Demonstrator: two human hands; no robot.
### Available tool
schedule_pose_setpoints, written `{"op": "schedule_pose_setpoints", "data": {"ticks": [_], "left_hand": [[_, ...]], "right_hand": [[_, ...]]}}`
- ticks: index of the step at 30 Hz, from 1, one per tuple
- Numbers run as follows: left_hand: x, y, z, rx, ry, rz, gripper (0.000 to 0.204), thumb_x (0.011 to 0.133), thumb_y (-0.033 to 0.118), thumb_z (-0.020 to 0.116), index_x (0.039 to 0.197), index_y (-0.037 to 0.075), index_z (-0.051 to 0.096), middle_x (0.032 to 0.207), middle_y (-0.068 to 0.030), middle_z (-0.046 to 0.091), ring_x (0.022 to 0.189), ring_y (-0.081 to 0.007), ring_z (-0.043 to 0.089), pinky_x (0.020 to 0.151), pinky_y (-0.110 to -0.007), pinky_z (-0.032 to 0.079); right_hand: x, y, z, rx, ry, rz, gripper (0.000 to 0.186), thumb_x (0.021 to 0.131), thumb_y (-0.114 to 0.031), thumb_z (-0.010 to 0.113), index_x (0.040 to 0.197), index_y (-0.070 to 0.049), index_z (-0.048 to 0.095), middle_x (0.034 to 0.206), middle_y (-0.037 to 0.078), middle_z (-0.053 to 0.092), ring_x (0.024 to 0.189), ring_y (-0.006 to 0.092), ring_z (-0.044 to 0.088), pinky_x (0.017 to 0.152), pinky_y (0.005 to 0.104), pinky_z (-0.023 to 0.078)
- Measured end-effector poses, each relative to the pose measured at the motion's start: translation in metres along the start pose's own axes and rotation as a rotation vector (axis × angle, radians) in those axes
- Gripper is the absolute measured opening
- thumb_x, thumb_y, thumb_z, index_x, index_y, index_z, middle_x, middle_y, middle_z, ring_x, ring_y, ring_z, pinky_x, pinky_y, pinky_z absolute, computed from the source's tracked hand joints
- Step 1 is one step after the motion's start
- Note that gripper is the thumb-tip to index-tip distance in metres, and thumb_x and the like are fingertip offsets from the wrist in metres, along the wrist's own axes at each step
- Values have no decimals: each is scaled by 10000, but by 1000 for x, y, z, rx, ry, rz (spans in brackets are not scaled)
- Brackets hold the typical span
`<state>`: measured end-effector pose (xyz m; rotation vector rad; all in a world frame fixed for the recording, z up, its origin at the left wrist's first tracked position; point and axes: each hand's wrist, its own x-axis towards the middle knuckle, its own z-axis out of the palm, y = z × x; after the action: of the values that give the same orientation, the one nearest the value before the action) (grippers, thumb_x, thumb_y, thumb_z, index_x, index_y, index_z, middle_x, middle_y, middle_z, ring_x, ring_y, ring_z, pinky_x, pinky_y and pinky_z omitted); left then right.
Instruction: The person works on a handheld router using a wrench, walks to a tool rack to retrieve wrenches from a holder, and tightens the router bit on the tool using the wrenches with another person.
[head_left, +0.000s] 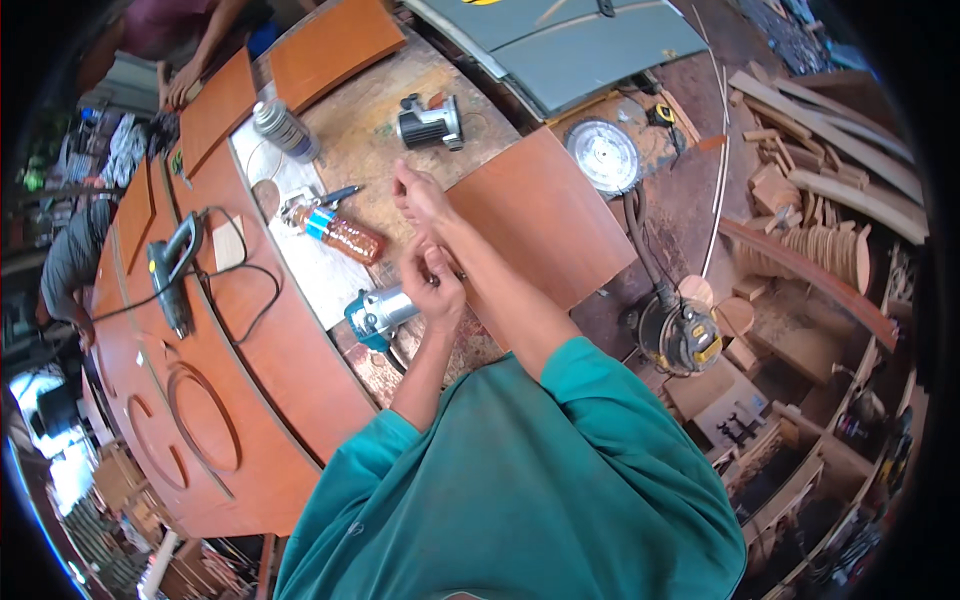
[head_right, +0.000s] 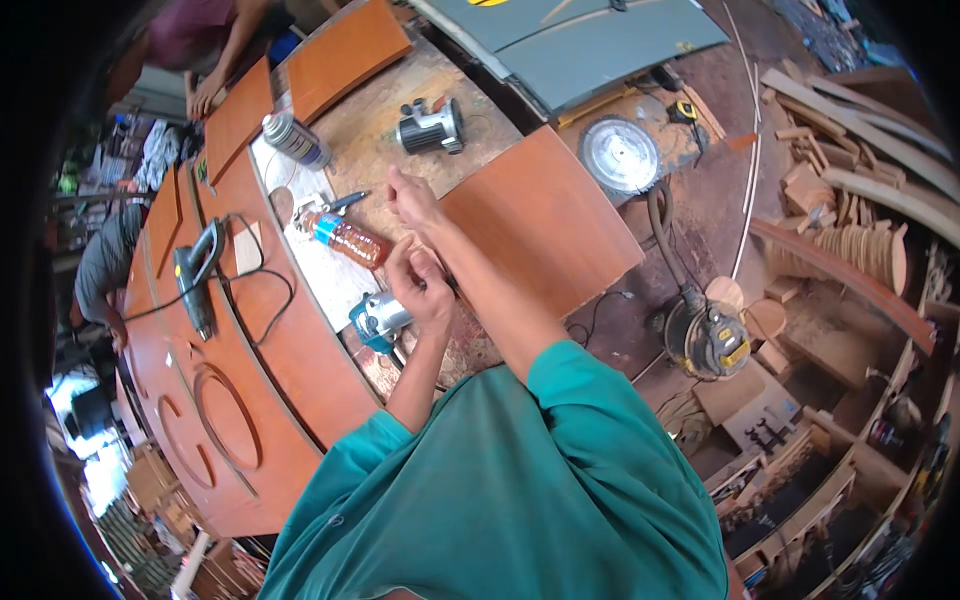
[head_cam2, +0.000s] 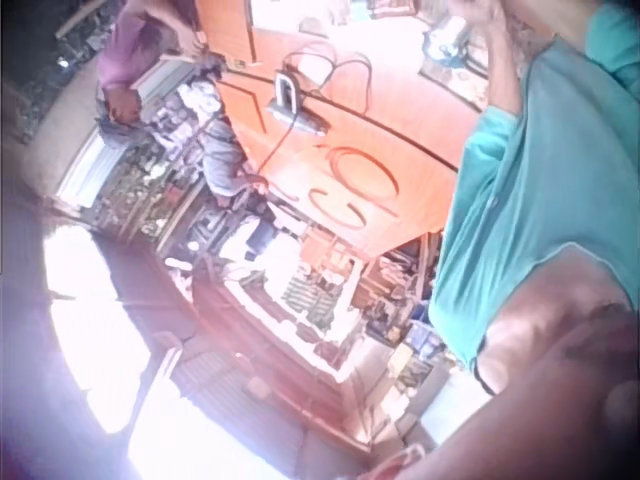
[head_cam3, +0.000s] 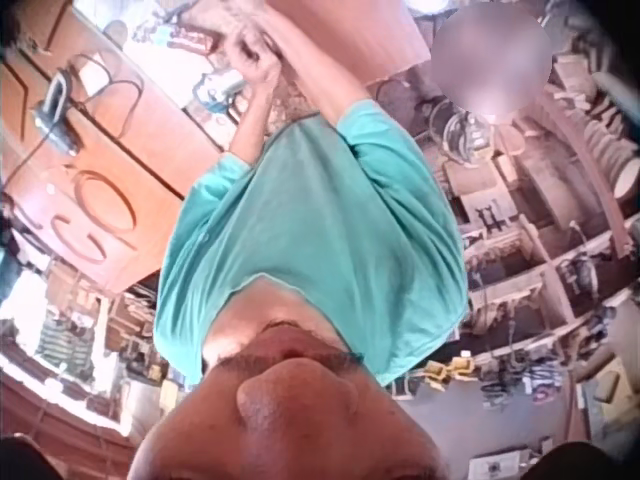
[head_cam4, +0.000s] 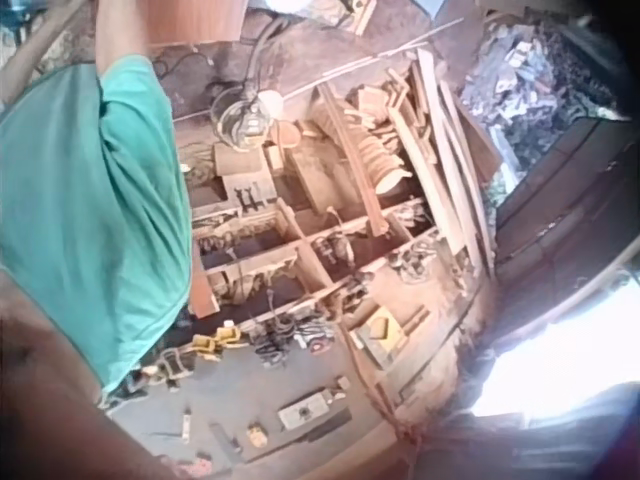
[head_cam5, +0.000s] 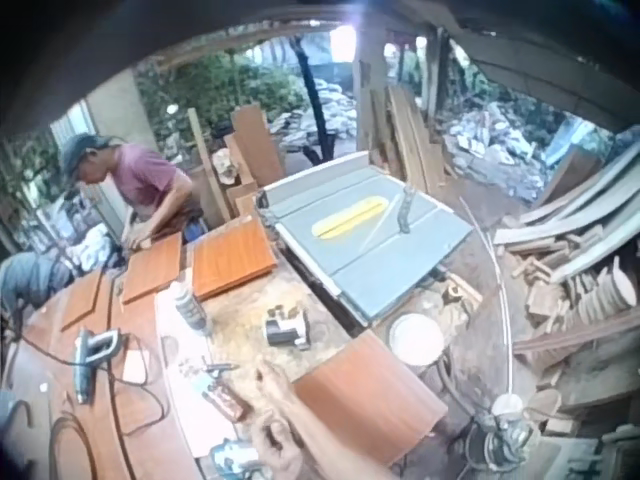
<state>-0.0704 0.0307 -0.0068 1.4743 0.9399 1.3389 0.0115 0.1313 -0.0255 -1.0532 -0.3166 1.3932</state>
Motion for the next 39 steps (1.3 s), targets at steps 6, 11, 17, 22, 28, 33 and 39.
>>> {"op": "schedule_pose_setpoints", "data": {"ticks": [6, 11, 17, 22, 28, 33, 39], "left_hand": [[16, -34, -20, 158, -289, 520, 577, 979, 382, 424, 505, 55, 398, 468, -59, 426, 397, -201, 437, 416, -318, 337], [38, -31, -28, 39, -677, 817, 452, 933, 294, 424, 526, 99, 408, 515, -39, 418, 424, -181, 443, 413, -317, 337], [40, -33, -26, -97, -794, 1052, 398, 898, 285, 515, 554, 98, 445, 541, -20, 459, 450, -161, 476, 427, -302, 378], [32, -33, -27, -475, -1009, 789, 415, 862, 200, 654, 540, 103, 411, 542, 6, 459, 459, -137, 477, 443, -274, 368], [17, -52, -42, -672, -1323, 481, 390, 847, 218, 698, 571, 122, 439, 527, 0, 435, 455, -124, 471, 428, -261, 353], [3, -43, -42, -585, -563, 44, 402, 928, 223, 532, 553, 97, 461, 528, -12, 527, 465, -156, 541, 418, -241, 392], [26, -5, 25, -793, 1014, 63, 428, 934, 268, 454, 545, 110, 371, 496, -25, 423, 398, -180, 427, 399, -284, 323]], "right_hand": [[-12, -4, 11, -160, 15, -46, 482, 981, -455, 424, 632, -127, 473, 511, -44, 386, 411, 64, 310, 375, 253, 219], [-33, -11, 3, -14, 22, 27, 472, 997, -431, 411, 621, -144, 412, 535, -61, 330, 454, 56, 257, 424, 243, 198], [-68, -20, 4, -81, -47, -127, 489, 999, -431, 408, 609, -140, 368, 543, -62, 297, 476, 48, 239, 441, 235, 184], [-76, -12, 8, -149, -13, -153, 510, 1000, -411, 408, 593, -115, 328, 526, -51, 297, 478, 57, 238, 435, 255, 187], [-80, -27, 10, -257, -129, -203, 471, 973, -269, 416, 560, -55, 345, 494, 22, 308, 417, 123, 302, 420, 313, 237], [-75, -13, 4, -266, -157, -509, 353, 852, -142, 448, 529, -52, 339, 466, 43, 329, 342, 177, 321, 357, 327, 246], [-72, -11, 16, -148, -123, -670, 318, 773, -99, 473, 493, -59, 328, 423, 0, 325, 299, 123, 295, 313, 273, 206]]}}
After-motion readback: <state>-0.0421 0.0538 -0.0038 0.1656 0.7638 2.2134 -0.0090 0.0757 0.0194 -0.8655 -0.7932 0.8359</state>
